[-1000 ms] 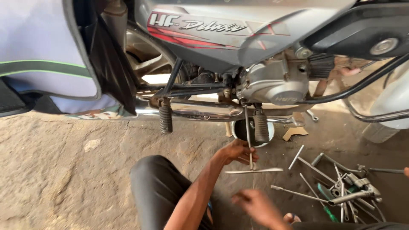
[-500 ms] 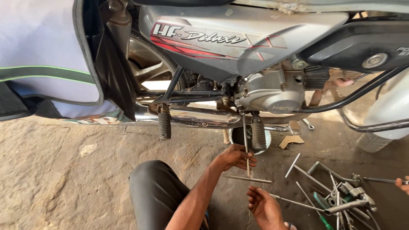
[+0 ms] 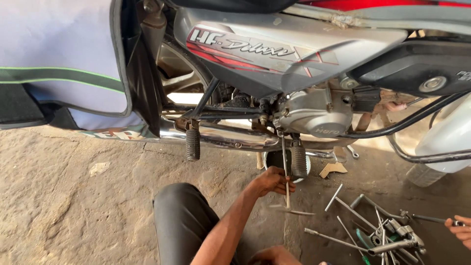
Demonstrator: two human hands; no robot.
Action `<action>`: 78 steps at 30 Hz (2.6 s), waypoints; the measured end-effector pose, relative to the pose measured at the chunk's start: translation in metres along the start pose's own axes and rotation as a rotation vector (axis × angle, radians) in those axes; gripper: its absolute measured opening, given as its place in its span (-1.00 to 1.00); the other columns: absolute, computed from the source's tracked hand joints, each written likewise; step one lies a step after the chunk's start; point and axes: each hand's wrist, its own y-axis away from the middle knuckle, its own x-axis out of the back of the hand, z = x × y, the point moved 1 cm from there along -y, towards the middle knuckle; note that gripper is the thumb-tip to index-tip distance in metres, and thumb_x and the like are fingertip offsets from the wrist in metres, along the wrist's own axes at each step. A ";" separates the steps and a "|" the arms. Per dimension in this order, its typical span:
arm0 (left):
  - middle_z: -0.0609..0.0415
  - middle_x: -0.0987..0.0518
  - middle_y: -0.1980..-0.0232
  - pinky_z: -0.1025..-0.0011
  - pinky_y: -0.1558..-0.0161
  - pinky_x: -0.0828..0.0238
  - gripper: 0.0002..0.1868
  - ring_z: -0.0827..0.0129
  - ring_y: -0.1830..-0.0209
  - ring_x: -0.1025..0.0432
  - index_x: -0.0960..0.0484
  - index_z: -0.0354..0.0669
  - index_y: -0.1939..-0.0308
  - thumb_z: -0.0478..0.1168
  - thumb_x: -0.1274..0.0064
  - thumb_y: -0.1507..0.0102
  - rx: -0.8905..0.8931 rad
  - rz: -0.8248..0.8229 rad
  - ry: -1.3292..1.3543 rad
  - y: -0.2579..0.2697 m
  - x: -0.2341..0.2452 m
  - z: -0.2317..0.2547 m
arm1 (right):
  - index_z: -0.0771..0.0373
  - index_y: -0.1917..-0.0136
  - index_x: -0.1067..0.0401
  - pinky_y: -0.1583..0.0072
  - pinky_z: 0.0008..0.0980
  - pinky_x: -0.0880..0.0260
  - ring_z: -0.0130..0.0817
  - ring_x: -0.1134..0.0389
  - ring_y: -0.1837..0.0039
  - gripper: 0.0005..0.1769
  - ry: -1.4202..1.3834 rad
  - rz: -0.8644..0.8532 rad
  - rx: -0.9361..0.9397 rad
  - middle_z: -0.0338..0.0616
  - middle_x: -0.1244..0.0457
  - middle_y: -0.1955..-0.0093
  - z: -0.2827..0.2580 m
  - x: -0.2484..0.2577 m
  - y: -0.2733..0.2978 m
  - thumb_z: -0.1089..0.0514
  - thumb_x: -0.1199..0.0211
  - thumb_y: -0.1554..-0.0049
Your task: Using a T-handle socket wrench to remove or tighten bolts on a motorcycle engine.
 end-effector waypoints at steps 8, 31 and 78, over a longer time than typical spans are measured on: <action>-0.38 -0.59 -0.01 0.11 -0.02 -0.69 -0.56 -0.05 0.02 -0.60 -0.26 -0.55 -0.32 -0.31 0.12 -0.43 -0.038 0.019 0.098 -0.006 0.006 0.001 | 0.25 -0.18 -0.62 0.33 -0.41 -0.34 -0.46 -0.27 0.41 -0.60 0.176 0.153 -0.258 -0.13 -0.30 0.40 -0.085 0.014 0.020 0.00 -0.25 -0.17; -0.37 -0.51 -0.19 0.14 -0.22 -0.58 -0.58 -0.03 -0.19 -0.50 -0.24 -0.49 -0.35 -0.45 0.20 -0.40 -0.075 -0.026 0.202 -0.012 0.006 -0.003 | 0.52 -0.24 -0.32 -0.35 -0.10 -0.30 -0.07 -0.31 -0.28 0.01 -1.235 0.477 -0.344 0.14 -0.29 -0.21 -0.076 -0.012 0.006 -0.53 0.34 -0.28; -0.32 -0.60 0.04 0.15 0.03 -0.69 -0.66 0.01 0.07 -0.61 -0.32 -0.47 -0.22 -0.30 0.12 -0.42 0.001 0.061 0.111 -0.012 -0.001 -0.015 | 0.30 -0.08 -0.51 -0.18 -0.28 -0.45 -0.22 -0.45 -0.15 -0.66 0.529 0.837 0.346 -0.06 -0.40 -0.13 -0.103 -0.036 0.039 0.47 -0.16 -0.05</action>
